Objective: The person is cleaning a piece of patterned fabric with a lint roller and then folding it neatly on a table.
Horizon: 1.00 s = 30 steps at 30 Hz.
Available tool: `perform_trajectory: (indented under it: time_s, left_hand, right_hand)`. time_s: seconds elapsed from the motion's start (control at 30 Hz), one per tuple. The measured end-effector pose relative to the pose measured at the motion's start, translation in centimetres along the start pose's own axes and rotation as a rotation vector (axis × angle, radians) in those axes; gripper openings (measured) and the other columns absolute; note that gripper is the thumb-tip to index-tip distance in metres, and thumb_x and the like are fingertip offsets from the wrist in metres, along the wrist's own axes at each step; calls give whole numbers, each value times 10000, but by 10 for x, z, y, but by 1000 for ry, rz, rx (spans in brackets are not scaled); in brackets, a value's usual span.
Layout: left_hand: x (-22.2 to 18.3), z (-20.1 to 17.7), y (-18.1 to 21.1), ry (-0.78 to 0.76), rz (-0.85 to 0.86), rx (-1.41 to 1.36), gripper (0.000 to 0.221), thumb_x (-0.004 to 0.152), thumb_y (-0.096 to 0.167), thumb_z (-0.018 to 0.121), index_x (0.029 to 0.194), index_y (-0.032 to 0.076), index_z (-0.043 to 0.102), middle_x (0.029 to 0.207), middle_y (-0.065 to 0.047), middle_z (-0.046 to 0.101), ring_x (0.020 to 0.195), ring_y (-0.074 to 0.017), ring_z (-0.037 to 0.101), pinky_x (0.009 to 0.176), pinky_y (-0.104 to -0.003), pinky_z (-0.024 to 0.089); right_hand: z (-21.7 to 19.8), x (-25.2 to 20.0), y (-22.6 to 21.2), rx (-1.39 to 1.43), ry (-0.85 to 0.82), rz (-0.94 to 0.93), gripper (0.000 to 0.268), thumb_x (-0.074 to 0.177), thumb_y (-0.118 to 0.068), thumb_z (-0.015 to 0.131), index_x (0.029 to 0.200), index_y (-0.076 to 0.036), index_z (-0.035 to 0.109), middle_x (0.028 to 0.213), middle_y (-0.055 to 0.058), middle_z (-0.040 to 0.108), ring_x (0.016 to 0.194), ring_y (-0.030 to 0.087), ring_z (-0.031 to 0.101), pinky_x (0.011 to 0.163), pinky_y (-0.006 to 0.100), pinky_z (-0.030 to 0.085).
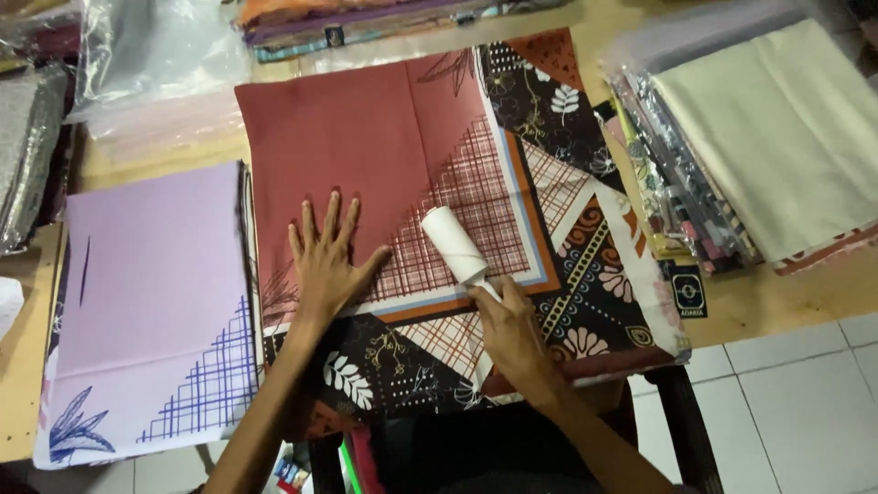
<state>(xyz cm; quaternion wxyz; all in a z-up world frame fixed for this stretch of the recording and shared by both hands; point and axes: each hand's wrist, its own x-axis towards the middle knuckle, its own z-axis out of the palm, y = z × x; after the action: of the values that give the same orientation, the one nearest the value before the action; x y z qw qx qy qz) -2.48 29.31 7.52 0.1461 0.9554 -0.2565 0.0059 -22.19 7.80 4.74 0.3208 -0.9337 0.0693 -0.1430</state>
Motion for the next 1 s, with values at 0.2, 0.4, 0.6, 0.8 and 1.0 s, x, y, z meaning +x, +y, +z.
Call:
perform_trajectory:
  time_s: [0.2,0.4,0.6,0.8,1.0]
  left_hand:
    - [-7,-3,-1,20,14,-19,926,899,782,484,1632,234,345,1719,-82,237,1544,-504,147,1213,-705,104]
    - [-48,-2,-5,65,-50,86,938,884,756,507,1647,255,291,1723,-68,212,1539,-499,153,1184,-713,192]
    - [-53,-3,-10,73,-45,145,929,844,769,534,1622,298,346,1706,-45,285,1528,-489,230,1180,-676,278]
    - [-55,-12,-2,5,-81,133,993,796,862,491,1610,305,374,1690,-46,326,1538,-476,238,1195,-674,242]
    - [-58,-26,11,-38,-77,108,960,855,798,475,1629,243,363,1701,-111,303,1539,-505,200,1204,-692,197]
  right_hand:
    - [-3,3,10,25,-4,-10,167,1035,-167,523,1081,-141,682,957,97,534,895,365,605,796,459,516]
    - [-8,7,-16,19,-89,70,185,988,-192,573,1076,-148,730,987,140,657,884,402,702,767,497,559]
    - [-42,21,24,-135,-73,118,150,940,-301,634,1009,-302,767,857,4,697,838,276,747,739,398,596]
    - [-113,18,93,-135,31,325,159,904,-171,674,964,-220,812,881,85,772,911,341,738,827,466,567]
    - [-158,2,125,-164,222,211,133,962,-56,669,974,-107,791,872,164,741,905,397,721,841,461,534]
